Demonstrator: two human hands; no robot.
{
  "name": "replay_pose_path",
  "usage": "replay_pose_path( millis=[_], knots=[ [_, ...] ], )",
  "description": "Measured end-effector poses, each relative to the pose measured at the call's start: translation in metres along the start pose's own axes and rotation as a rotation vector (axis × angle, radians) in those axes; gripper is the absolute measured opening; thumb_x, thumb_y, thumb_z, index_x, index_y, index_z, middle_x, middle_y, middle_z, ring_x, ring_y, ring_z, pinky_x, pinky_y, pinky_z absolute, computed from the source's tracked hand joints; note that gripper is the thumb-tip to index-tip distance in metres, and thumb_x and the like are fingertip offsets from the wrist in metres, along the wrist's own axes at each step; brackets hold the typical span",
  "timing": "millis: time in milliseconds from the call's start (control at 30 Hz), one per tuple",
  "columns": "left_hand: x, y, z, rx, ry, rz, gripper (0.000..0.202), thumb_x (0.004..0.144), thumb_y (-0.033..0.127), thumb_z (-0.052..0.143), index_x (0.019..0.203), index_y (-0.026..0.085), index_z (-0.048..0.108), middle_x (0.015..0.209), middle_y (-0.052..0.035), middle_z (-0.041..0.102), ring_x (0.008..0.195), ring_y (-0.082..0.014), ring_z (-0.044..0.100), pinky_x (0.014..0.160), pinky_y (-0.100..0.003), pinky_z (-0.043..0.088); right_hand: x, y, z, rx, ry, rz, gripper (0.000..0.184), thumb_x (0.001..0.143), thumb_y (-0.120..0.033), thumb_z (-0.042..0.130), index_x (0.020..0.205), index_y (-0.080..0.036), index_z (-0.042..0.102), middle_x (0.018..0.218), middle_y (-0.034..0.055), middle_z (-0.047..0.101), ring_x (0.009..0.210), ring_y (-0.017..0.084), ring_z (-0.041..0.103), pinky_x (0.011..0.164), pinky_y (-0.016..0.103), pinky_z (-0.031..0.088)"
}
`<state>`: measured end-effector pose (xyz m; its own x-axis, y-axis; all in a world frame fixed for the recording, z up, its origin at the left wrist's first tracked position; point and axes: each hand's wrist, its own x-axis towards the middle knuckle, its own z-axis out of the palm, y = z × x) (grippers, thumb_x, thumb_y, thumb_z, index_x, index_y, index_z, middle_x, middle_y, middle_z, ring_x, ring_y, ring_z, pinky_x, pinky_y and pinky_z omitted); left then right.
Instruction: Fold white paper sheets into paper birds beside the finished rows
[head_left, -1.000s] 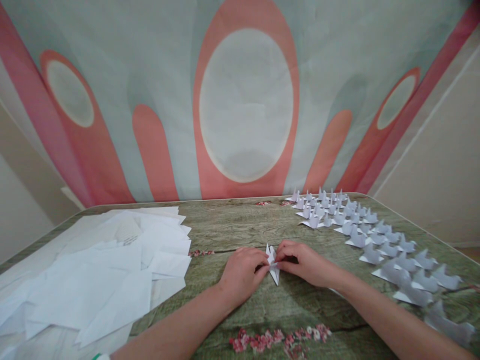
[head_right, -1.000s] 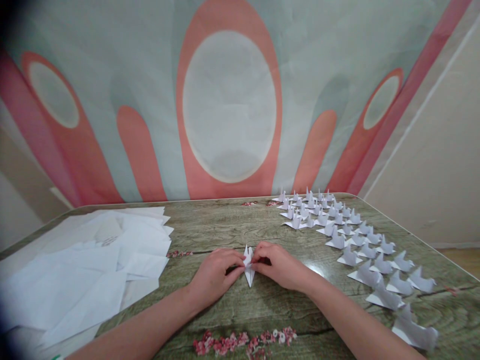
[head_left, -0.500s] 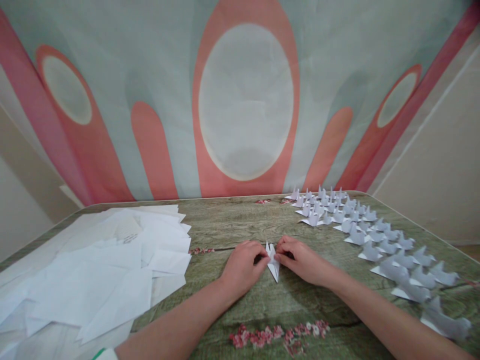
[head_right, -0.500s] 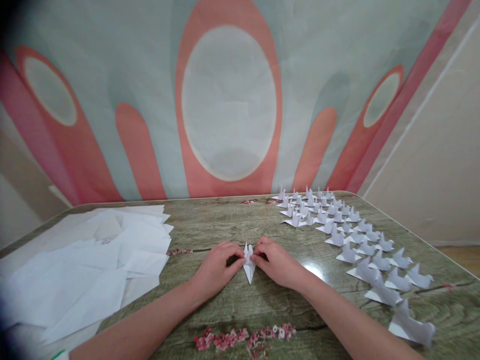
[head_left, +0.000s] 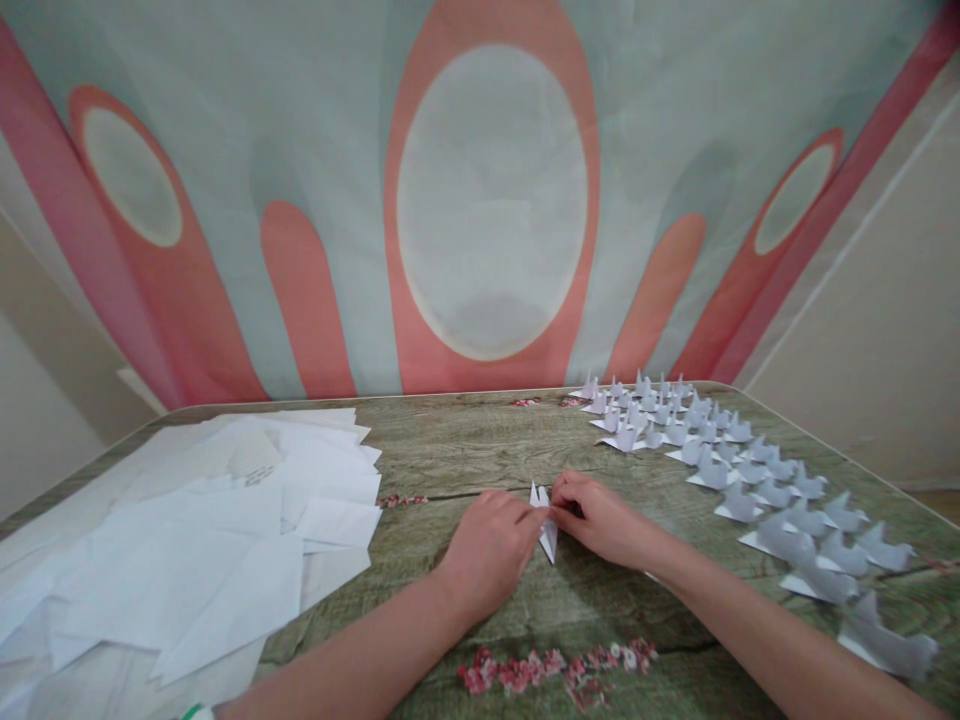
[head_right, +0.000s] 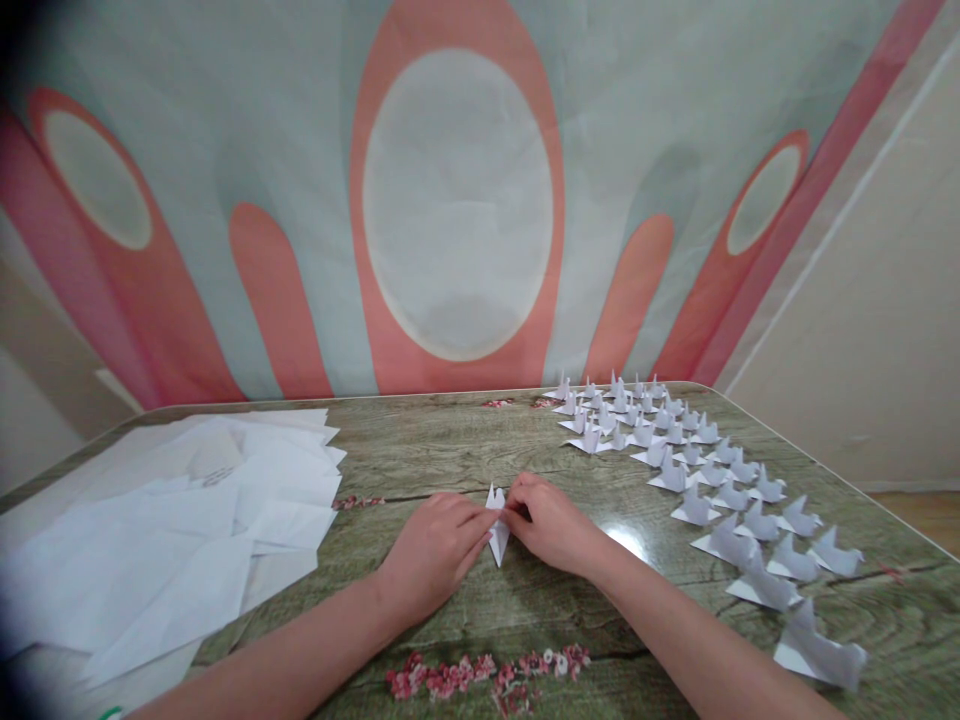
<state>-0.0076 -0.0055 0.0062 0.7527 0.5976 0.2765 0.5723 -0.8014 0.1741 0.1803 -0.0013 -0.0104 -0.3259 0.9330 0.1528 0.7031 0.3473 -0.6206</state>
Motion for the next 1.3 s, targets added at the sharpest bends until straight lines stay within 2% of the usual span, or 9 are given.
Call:
replay_pose_path(
  millis=[100,267,500,1000,1100,1300],
  knots=[
    [-0.002,0.006,0.0,0.08,-0.018,-0.002,0.026,0.086,0.022,0.049,0.111,0.016,0.055,0.098,-0.0093,0.063,0.093,-0.0245,0.054,0.083,-0.038,0.039,0.001,0.0,0.001,-0.011,0.001,0.001,0.017,0.08,-0.017,0.052,0.063,-0.018,0.056,0.075,0.003,0.056,0.071,0.016,0.053,0.066,0.028,0.041],
    [-0.005,0.014,0.003,0.157,-0.009,0.017,0.037,0.083,0.028,0.055,0.115,0.009,0.053,0.118,-0.0131,0.055,0.108,-0.0277,0.046,0.093,-0.041,0.034,0.001,0.001,0.002,-0.031,0.004,0.008,0.015,0.079,-0.017,0.052,0.065,-0.018,0.054,0.074,0.0032,0.054,0.07,0.016,0.052,0.065,0.028,0.041],
    [-0.006,0.015,0.006,0.232,-0.023,0.023,0.041,0.084,0.038,0.052,0.111,0.007,0.056,0.11,-0.0106,0.06,0.109,-0.0251,0.047,0.096,-0.039,0.033,-0.001,-0.001,0.003,-0.064,0.018,0.021,0.015,0.081,-0.019,0.051,0.067,-0.018,0.052,0.075,0.003,0.052,0.071,0.016,0.051,0.066,0.029,0.04],
    [-0.006,0.018,0.007,0.249,-0.054,-0.009,0.05,0.083,0.045,0.051,0.115,0.005,0.055,0.116,-0.0127,0.057,0.114,-0.0266,0.044,0.099,-0.039,0.03,-0.007,-0.003,0.007,-0.122,0.062,0.059,0.011,0.082,-0.019,0.052,0.071,-0.019,0.049,0.08,0.0023,0.049,0.073,0.015,0.051,0.067,0.028,0.04],
    [-0.006,0.018,0.007,0.25,-0.059,-0.001,0.048,0.084,0.043,0.051,0.114,0.006,0.056,0.116,-0.0123,0.057,0.117,-0.0267,0.042,0.101,-0.039,0.029,-0.009,-0.003,0.007,-0.204,0.081,0.079,0.01,0.082,-0.024,0.054,0.074,-0.019,0.051,0.081,0.0024,0.051,0.075,0.017,0.051,0.07,0.031,0.038],
    [-0.005,0.019,0.004,0.268,-0.095,0.035,0.047,0.086,0.041,0.047,0.112,0.004,0.056,0.111,-0.0145,0.059,0.109,-0.0263,0.048,0.1,-0.039,0.029,-0.012,-0.002,0.007,-0.264,0.105,0.095,0.013,0.083,-0.032,0.053,0.078,-0.02,0.053,0.084,0.0022,0.053,0.08,0.018,0.052,0.072,0.033,0.033]
  ],
)
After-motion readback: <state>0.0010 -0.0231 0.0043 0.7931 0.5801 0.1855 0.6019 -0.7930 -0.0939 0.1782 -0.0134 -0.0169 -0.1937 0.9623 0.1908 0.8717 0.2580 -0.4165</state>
